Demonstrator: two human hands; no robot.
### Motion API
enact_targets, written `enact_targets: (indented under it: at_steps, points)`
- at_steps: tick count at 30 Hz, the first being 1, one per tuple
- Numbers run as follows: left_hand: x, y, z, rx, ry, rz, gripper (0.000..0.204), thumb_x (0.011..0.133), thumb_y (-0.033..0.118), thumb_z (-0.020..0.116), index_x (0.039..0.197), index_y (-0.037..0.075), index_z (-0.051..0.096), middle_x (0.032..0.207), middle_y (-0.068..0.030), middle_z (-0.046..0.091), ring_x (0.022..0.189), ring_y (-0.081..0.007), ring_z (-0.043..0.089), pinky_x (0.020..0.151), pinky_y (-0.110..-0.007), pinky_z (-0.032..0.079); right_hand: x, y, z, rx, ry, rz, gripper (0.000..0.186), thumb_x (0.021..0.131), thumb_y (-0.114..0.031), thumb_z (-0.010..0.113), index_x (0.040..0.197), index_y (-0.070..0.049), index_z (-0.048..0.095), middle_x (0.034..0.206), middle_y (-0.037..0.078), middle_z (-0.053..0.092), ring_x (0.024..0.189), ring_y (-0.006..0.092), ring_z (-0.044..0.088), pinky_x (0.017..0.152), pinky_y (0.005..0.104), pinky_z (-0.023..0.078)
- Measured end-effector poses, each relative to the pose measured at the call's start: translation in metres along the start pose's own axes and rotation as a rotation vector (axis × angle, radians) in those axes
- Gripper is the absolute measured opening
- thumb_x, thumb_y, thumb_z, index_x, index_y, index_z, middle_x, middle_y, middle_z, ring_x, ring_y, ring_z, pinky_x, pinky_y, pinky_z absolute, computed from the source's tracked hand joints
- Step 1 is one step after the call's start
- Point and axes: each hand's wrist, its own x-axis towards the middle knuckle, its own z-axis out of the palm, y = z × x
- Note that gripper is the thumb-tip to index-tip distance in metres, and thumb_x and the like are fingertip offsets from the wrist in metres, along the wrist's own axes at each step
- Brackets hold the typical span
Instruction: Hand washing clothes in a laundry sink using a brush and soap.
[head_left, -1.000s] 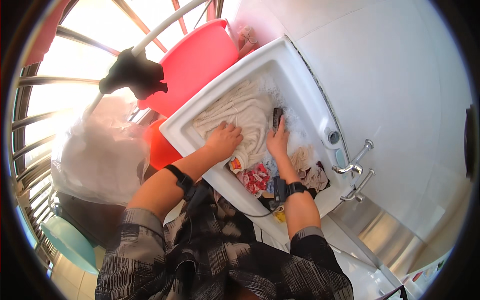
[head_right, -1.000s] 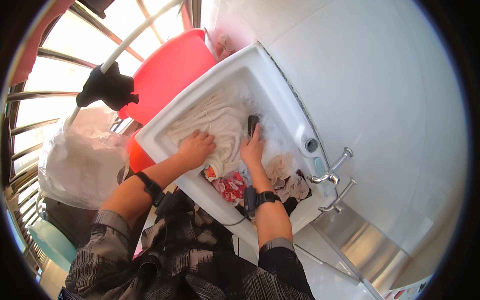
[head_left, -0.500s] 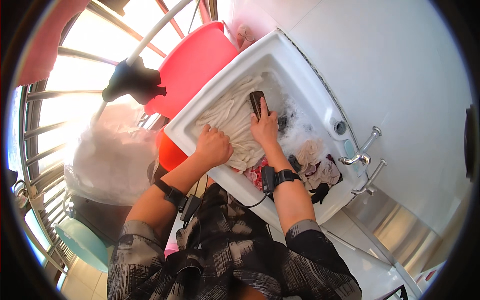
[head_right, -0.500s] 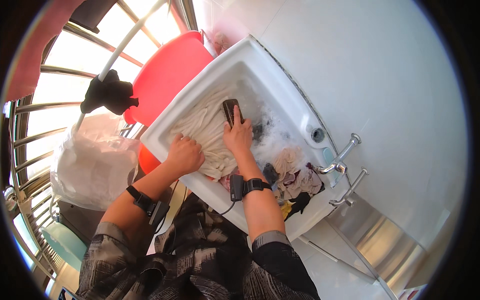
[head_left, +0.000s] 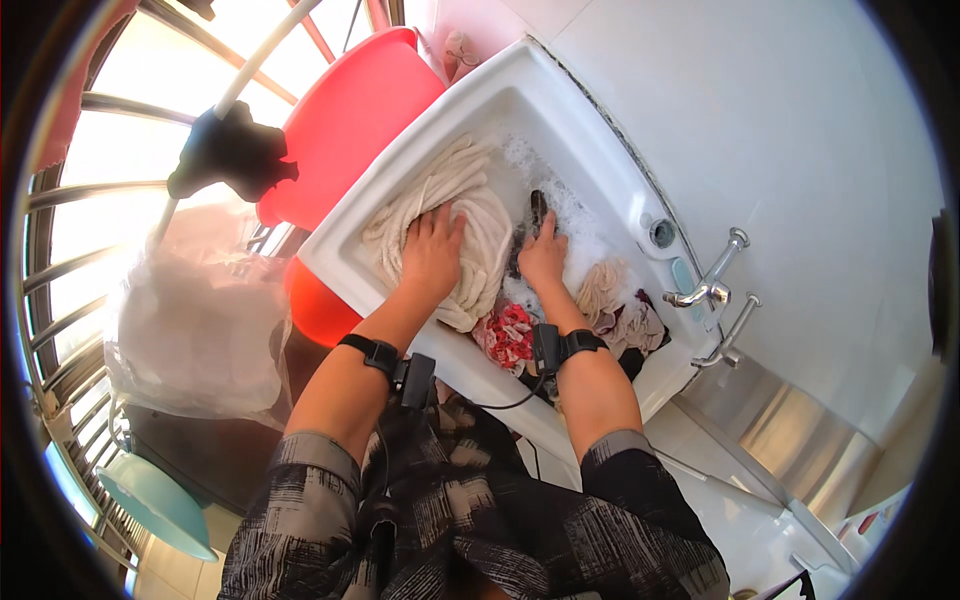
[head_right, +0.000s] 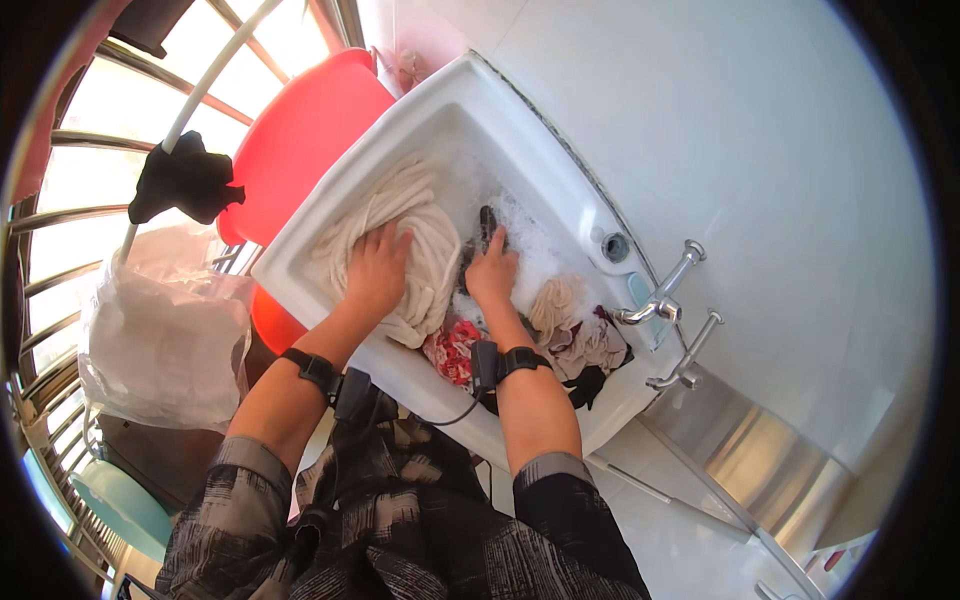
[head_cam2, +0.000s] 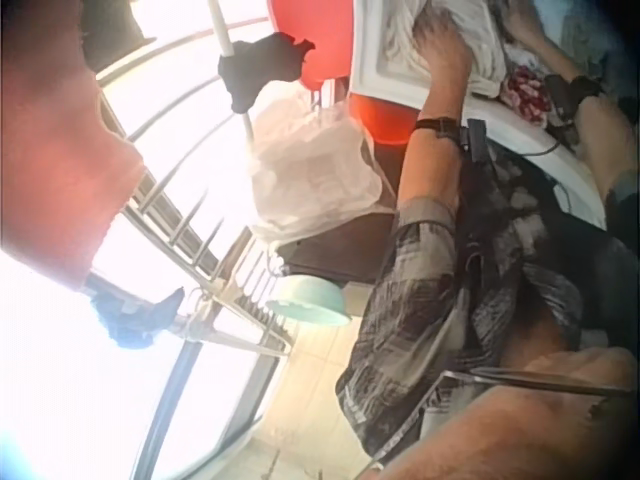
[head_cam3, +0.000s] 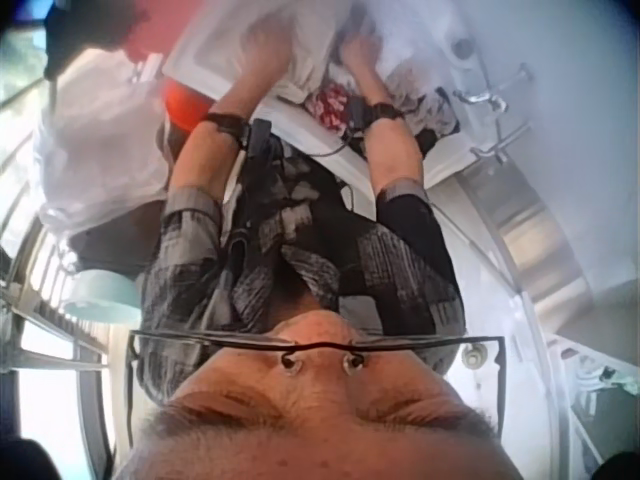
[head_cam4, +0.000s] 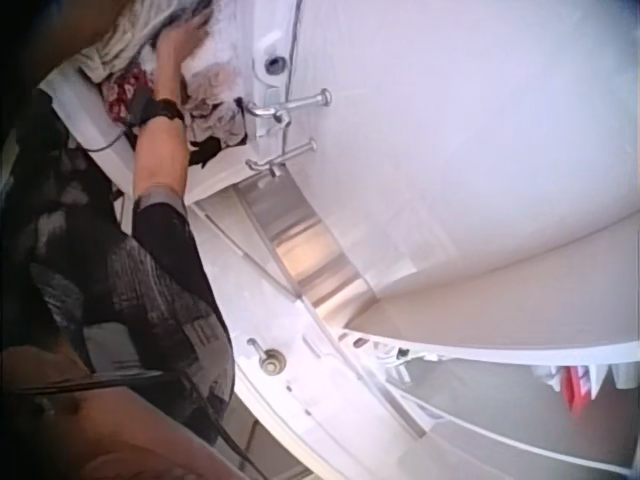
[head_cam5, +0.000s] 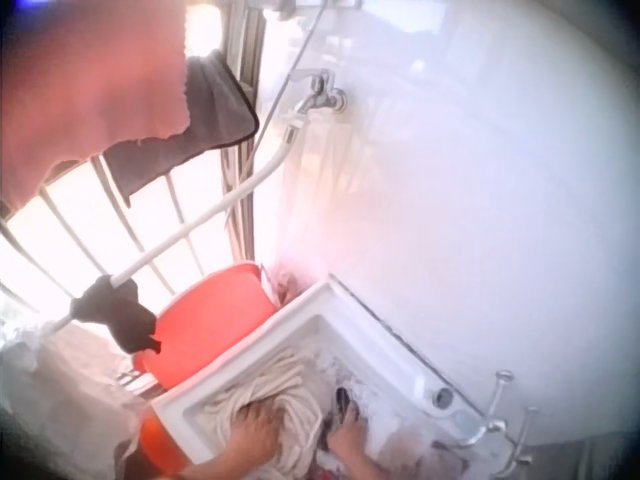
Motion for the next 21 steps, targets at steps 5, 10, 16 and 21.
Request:
enact_targets:
  at_steps: [5,10,16,21]
  points:
    - [-0.068,-0.026,-0.012,-0.118,-0.195,0.390,0.042,0.091,0.019,0.058,0.131,0.013,0.070,0.150,-0.0069,0.056,0.143,-0.0304,0.048,0.123,-0.050,0.032,-0.086,-0.053,-0.006,0.181,0.013,-0.423,0.072,0.099,-0.030,0.064,0.163,-0.019,0.034,0.118,0.031,0.054,0.111,0.0495,0.056,0.099,0.0553,0.046]
    - [-0.064,-0.043,-0.044,-0.194,-0.216,0.235,0.037,0.088,0.016,0.061,0.122,0.012,0.075,0.147,-0.0060,0.060,0.144,-0.0286,0.048,0.124,-0.048,0.032,-0.066,-0.054,-0.007,-0.097,0.004,-0.527,0.070,0.098,-0.033,0.064,0.162,-0.028,0.037,0.126,0.028,0.051,0.112,0.0480,0.054,0.099,0.0564,0.047]
    - [-0.010,-0.015,-0.077,-0.147,-0.407,0.072,0.038,0.086,0.018,0.066,0.122,0.011,0.074,0.145,-0.0083,0.062,0.138,-0.0307,0.053,0.120,-0.047,0.036,-0.006,-0.033,-0.002,-0.055,0.100,-0.260,0.072,0.101,-0.033,0.061,0.165,-0.026,0.029,0.127,0.032,0.050,0.113,0.0511,0.054,0.098,0.0571,0.048]
    - [0.003,0.002,-0.018,-0.202,-0.304,0.249,0.045,0.091,0.027,0.068,0.134,0.015,0.068,0.148,-0.0082,0.059,0.136,-0.0294,0.055,0.115,-0.045,0.042,-0.013,-0.017,0.021,0.039,0.209,-0.176,0.075,0.103,-0.035,0.059,0.167,-0.022,0.022,0.127,0.033,0.052,0.113,0.0537,0.058,0.096,0.0588,0.049]
